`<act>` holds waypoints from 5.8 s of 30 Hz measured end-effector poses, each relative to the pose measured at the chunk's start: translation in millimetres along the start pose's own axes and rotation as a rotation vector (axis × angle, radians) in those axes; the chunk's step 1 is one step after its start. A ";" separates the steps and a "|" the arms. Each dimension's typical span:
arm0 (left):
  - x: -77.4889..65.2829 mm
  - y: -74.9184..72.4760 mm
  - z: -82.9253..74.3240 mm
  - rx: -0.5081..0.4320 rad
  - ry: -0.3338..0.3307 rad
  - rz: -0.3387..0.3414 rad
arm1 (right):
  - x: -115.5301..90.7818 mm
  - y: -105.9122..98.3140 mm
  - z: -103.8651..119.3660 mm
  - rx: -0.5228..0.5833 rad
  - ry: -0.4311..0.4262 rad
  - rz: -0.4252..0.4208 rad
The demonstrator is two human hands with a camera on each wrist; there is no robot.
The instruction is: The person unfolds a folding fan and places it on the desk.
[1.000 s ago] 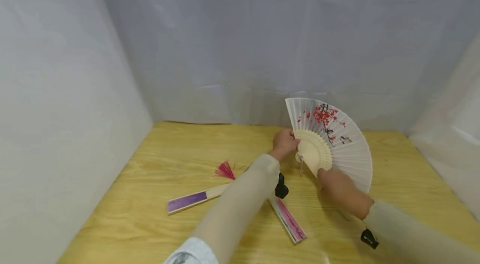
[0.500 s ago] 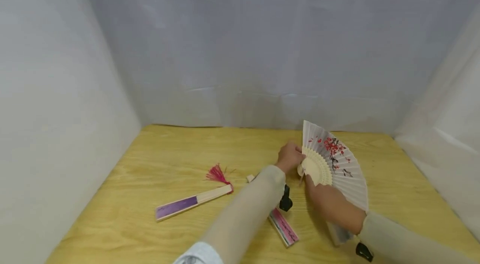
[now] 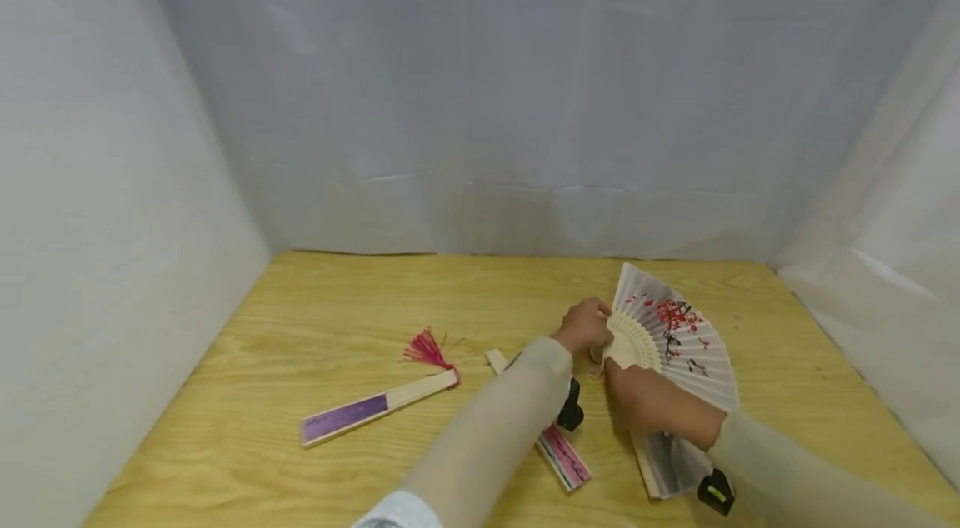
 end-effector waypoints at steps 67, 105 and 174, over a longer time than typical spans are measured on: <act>-40.7 -81.3 2.8 0.468 0.181 0.107 | 24.3 -24.4 45.9 -0.019 -0.057 -0.158; -89.9 -79.2 70.0 0.797 0.373 0.462 | 25.9 38.1 76.0 0.067 -0.007 -0.042; -148.7 -104.1 68.0 0.425 0.482 0.467 | 38.7 -28.7 52.7 0.338 -0.436 0.088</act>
Point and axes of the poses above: each hand's wrist, its own x-axis towards the middle knuckle, its own y-axis out of the palm, z = x × y, the point moved 10 cm from there along x, towards the middle knuckle, and after that the axes turned 4 degrees about x, right-handed, at the moved point
